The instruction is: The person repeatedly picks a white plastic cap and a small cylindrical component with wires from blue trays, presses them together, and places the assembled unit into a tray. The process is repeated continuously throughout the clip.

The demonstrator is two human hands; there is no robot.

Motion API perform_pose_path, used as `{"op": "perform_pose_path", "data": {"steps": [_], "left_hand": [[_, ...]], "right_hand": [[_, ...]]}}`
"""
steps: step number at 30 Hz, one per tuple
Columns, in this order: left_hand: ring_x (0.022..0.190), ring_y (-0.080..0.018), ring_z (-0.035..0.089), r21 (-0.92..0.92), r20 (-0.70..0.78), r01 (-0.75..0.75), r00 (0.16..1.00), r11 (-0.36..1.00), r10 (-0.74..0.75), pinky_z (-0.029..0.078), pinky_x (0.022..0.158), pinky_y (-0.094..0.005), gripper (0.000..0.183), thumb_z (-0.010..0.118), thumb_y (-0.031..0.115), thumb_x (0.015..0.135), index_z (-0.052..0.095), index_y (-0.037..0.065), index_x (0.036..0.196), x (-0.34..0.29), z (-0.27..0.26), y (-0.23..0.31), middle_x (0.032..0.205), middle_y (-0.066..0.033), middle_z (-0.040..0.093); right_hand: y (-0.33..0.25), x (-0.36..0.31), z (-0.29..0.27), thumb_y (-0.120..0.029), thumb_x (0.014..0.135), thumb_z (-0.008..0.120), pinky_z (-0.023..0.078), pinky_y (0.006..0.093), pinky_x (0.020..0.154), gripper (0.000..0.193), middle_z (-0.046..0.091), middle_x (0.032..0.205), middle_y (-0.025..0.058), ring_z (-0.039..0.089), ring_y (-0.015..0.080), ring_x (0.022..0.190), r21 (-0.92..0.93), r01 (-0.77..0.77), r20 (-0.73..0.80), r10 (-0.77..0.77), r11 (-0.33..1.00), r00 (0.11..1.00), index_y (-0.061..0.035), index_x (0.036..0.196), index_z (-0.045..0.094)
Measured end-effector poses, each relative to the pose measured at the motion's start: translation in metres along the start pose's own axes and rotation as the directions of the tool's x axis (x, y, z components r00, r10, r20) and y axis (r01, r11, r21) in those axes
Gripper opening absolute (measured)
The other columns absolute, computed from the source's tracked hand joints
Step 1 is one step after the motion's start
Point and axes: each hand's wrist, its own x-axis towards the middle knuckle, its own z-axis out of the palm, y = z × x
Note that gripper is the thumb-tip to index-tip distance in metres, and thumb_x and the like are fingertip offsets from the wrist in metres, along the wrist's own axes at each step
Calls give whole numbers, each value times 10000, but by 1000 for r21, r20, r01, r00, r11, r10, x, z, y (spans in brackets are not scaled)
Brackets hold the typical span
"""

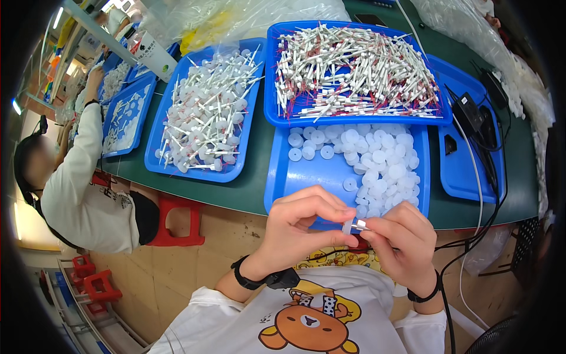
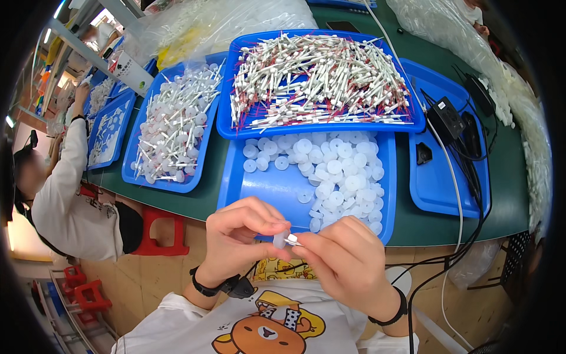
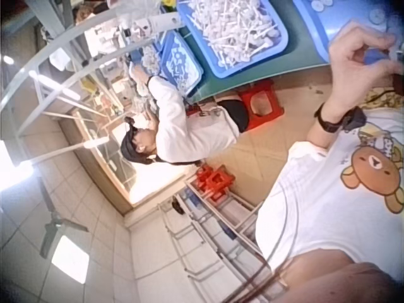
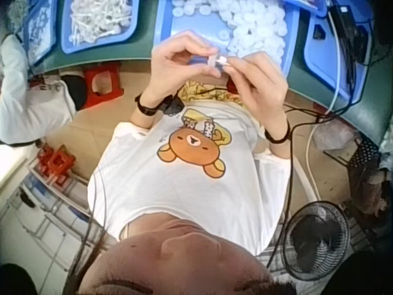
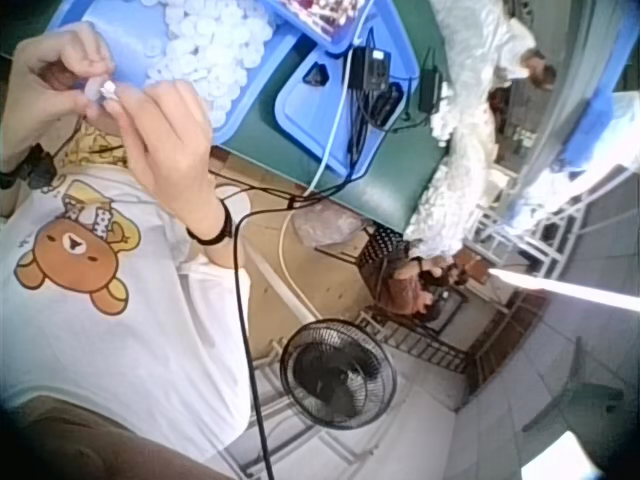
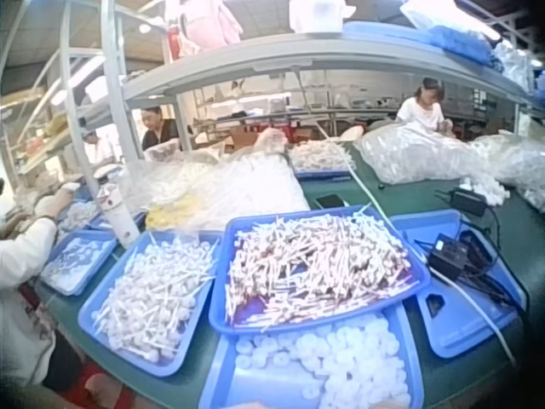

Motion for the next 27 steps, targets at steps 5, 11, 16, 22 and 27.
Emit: {"op": "perform_pose_path", "data": {"steps": [5, 11, 16, 22, 27], "left_hand": [[856, -196, 684, 140, 21, -15, 1000, 990, 12, 561, 764, -299, 271, 852, -50, 664, 732, -12, 903, 2, 0, 6, 907, -97, 718], [822, -196, 689, 407, 38, -56, 998, 912, 44, 554, 738, -295, 291, 857, -38, 652, 735, -25, 916, 6, -11, 10, 905, -116, 715], [838, -131, 659, 378, -374, 69, 923, 923, 85, 541, 759, -259, 306, 776, -53, 785, 678, -29, 1074, 15, -63, 28, 999, -93, 692], [1181, -270, 572, 976, -214, 200, 850, 81, 482, 436, 1002, -406, 427, 780, 101, 803, 653, 84, 1210, 33, -125, 58, 1237, -127, 626], [1138, -307, 562, 978, -50, -1, 971, 210, 234, 387, 1020, -438, 325, 758, 121, 792, 680, 100, 1107, 24, -90, 38, 1199, -93, 618]], "right_hand": [[-13, -9, 8, 9, 814, 738, 352, 252, 464, 93, 586, 690, 48, 491, 103, 534, 294, -365, 47, 368, 884, 929, -1, 906, 733], [-13, 8, -1, -31, 857, 711, 400, 243, 532, 101, 612, 742, 66, 536, 113, 610, 232, -538, 247, 486, 811, 839, 13, 948, 720], [-15, 23, -8, -56, 863, 703, 451, 282, 645, 199, 616, 778, 68, 573, 158, 711, 202, -499, 168, 472, 843, 865, 14, 1048, 675], [-4, 27, -23, -42, 836, 705, 466, 327, 665, 155, 615, 770, 101, 603, 225, 737, -5, -396, 169, 392, 918, 905, 13, 975, 663], [18, 47, -26, -59, 838, 694, 469, 367, 661, 100, 625, 788, 135, 613, 279, 743, -158, -354, 129, 375, 922, 918, 16, 890, 651]]}}
